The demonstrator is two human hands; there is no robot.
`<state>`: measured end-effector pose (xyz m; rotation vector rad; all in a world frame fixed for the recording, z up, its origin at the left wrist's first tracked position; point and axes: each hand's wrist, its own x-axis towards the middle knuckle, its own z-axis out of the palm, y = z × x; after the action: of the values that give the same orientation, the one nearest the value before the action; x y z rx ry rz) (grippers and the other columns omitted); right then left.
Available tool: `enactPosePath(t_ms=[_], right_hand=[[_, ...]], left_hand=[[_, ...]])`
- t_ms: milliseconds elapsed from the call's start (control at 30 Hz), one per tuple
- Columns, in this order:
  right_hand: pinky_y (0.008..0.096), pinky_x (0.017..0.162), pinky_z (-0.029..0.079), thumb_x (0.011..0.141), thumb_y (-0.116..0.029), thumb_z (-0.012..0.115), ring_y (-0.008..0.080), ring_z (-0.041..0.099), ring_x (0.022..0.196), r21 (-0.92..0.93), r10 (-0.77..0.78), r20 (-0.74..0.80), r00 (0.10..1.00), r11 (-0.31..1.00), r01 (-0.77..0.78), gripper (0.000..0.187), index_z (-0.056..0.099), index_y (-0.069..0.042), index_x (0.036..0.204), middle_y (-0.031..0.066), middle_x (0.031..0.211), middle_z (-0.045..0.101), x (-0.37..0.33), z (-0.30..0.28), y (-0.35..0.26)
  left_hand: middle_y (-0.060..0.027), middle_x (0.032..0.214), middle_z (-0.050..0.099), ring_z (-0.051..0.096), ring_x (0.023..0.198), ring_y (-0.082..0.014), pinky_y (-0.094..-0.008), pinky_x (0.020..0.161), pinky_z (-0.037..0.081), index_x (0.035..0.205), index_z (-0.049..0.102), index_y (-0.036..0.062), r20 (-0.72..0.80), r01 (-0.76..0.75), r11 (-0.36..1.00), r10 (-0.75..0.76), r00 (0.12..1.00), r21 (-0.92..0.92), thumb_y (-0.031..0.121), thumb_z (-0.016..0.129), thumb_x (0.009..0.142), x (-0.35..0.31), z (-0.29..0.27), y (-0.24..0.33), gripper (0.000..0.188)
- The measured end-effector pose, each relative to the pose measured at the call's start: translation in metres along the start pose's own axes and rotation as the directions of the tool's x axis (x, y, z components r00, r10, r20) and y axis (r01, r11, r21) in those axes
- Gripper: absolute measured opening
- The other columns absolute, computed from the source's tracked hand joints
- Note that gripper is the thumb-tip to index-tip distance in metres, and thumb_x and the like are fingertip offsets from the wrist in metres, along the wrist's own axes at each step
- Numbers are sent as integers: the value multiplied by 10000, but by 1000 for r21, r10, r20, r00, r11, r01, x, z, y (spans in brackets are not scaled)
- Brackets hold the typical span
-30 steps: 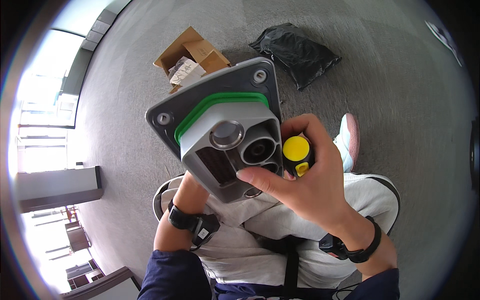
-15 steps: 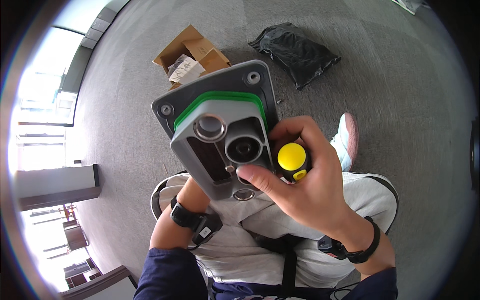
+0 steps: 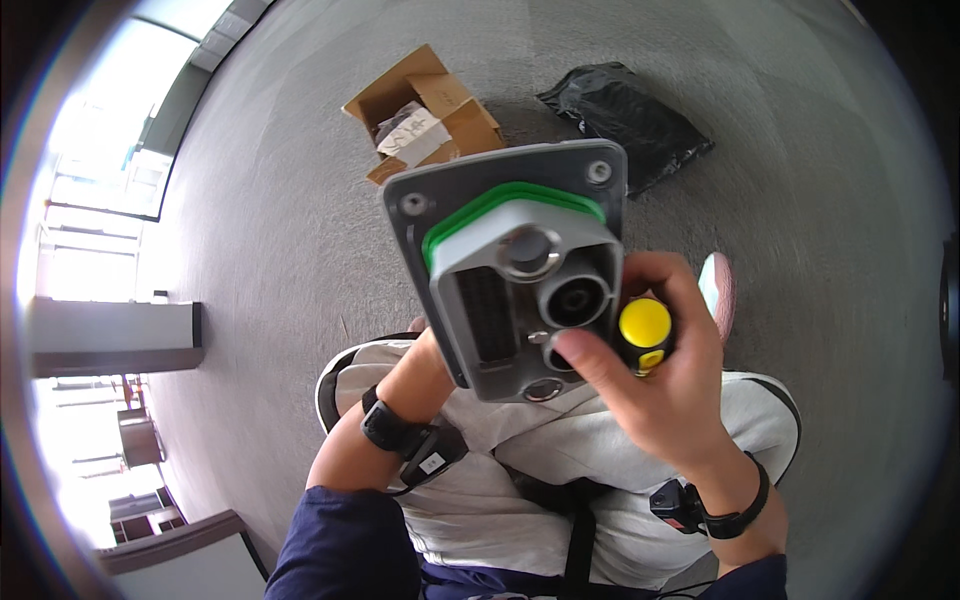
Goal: The recorder uses a screwdriver to assemble a large electrical connector component while sitting on the floor.
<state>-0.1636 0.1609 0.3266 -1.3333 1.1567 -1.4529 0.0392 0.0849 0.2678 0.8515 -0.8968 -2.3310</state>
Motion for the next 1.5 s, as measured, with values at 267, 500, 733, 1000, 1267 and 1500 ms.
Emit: enactPosePath(t_ms=[267, 500, 733, 1000, 1267, 1500], right_hand=[[219, 676, 473, 818, -134, 750, 89, 579, 788, 13, 28, 42, 999, 1000, -28, 398, 484, -1, 1082, 63, 907, 590, 1, 3, -5], [184, 676, 436, 833, -137, 738, 46, 518, 764, 84, 72, 24, 997, 994, -74, 399, 475, -11, 1104, 21, 909, 560, -1, 4, -2], [185, 676, 452, 844, -220, 738, 50, 529, 791, 3, 98, 22, 995, 995, -98, 428, 480, -9, 1113, 24, 923, 551, -2, -2, 2], [178, 487, 442, 875, -129, 686, 58, 560, 598, 244, 273, -5, 962, 933, -263, 302, 544, -12, 1114, 59, 908, 618, 11, -7, -3], [171, 555, 457, 859, -146, 711, 55, 579, 666, 162, 200, 7, 980, 967, -198, 321, 559, -20, 1113, 71, 958, 657, 6, -11, -1], [195, 660, 485, 832, -196, 750, 65, 603, 721, -27, 273, 184, 944, 962, -273, 318, 617, -5, 1049, 52, 872, 682, 2, -2, -5]], left_hand=[[-116, 1205, 614, 614, 1070, -195, -323, 912, 524, 1273, 531, -17, 210, -262, 949, 296, 932, -175, 79, 789, 734, 15, 20, 8, 605], [-136, 1185, 621, 635, 1038, -211, -341, 893, 543, 1258, 534, -40, 204, -298, 937, 332, 921, -179, 82, 761, 761, 16, 13, -1, 559], [-156, 1165, 629, 657, 1006, -227, -360, 874, 562, 1243, 537, -62, 270, -486, 874, 471, 840, -13, 85, 733, 789, 14, -4, -14, 516], [-168, 1166, 606, 678, 924, -237, -368, 813, 597, 1250, 508, -16, 84, -244, 897, 294, 952, -368, 229, 593, 922, 18, 30, -6, 418], [-116, 1071, 641, 669, 892, -172, -307, 804, 575, 1234, 531, -6, 52, -311, 922, 330, 942, -230, 229, 616, 912, 5, 24, 10, 408], [-112, 1060, 644, 666, 891, -166, -297, 797, 569, 1231, 536, -7, 58, -325, 927, 341, 938, -187, 229, 619, 911, 3, 13, 11, 406]])
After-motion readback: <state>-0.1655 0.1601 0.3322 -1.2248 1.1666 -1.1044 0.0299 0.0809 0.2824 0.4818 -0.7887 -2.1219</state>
